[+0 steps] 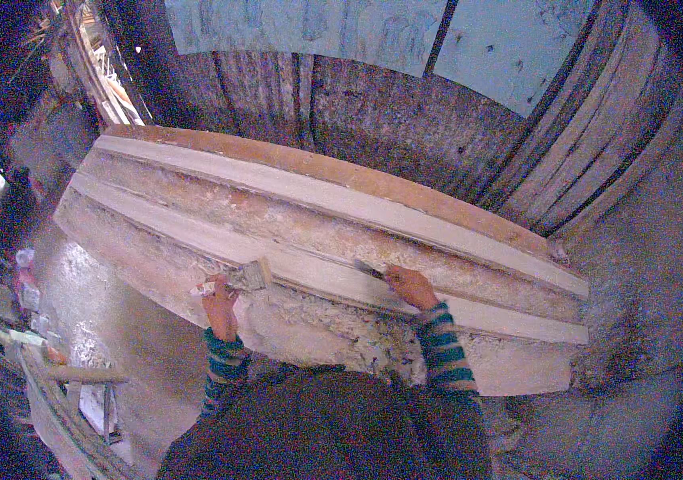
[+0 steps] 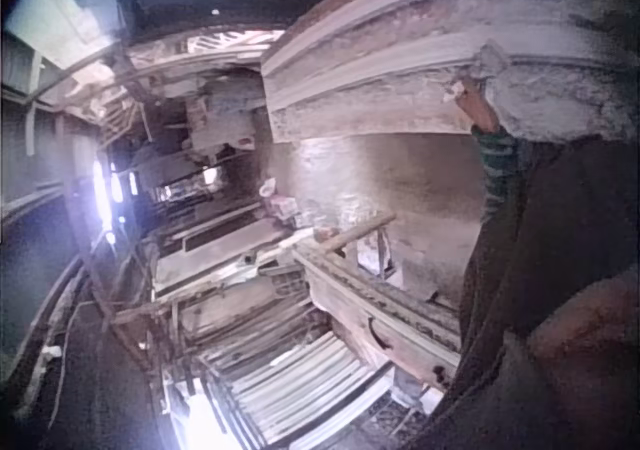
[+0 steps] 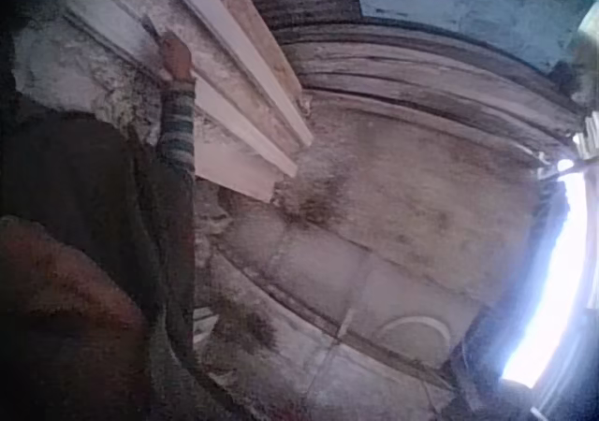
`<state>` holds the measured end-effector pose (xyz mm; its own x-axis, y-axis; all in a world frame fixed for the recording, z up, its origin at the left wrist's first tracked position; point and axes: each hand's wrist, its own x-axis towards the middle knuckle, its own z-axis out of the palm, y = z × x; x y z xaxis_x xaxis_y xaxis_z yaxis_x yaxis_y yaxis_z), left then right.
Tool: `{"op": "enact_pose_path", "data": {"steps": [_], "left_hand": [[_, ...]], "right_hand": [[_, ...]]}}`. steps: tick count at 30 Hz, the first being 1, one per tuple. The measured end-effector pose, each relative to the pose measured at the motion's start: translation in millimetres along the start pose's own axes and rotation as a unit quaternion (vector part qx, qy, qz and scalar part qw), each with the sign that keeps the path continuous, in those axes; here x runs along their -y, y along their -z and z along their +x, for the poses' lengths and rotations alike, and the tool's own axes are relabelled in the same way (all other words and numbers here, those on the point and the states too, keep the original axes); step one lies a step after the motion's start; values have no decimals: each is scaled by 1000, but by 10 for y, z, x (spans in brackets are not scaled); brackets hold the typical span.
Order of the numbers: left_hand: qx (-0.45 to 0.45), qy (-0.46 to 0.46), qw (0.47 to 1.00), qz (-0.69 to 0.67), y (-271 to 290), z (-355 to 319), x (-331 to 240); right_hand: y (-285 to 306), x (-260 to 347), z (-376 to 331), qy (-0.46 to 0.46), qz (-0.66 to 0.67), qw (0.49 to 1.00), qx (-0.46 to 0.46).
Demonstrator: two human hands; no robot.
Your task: The person applies a white filler paste into the seams of a long wooden object using a putty knife and a small brush. They repeatedly spread the filler along the length of the object, smoothing the surface.
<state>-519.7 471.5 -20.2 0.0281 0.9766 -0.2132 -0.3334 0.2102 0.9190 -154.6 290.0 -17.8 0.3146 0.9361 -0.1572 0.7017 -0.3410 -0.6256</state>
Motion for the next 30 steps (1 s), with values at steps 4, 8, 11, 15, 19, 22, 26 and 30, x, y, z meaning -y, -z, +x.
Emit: {"op": "enact_pose_path", "data": {"steps": [4, 8, 11, 15, 19, 22, 26, 30], "left_hand": [[9, 60, 996, -70, -18, -209, 63], [27, 76, 990, -114, 31, -296, 195], [20, 68, 989, -130, 4, -331, 215], [27, 70, 986, -151, 18, -352, 259], [17, 58, 989, -134, -30, -442, 129], [0, 67, 992, -109, 66, -471, 153], [16, 80, 993, -86, 159, -518, 323], [25, 77, 993, -90, -33, -669, 199]], "right_hand": [[532, -292, -490, -123, -10, 992, 4], [554, -620, -601, -148, 31, 988, 13], [382, -641, -433, -85, -15, 996, -9], [54, -167, -161, -56, -39, 997, -34], [267, -247, -310, -133, -26, 991, -4], [386, -265, -400, -147, 31, 989, -8], [-183, -420, 14, -4, 29, 997, -70], [-380, 670, 377, -45, -23, 998, -40]]}}
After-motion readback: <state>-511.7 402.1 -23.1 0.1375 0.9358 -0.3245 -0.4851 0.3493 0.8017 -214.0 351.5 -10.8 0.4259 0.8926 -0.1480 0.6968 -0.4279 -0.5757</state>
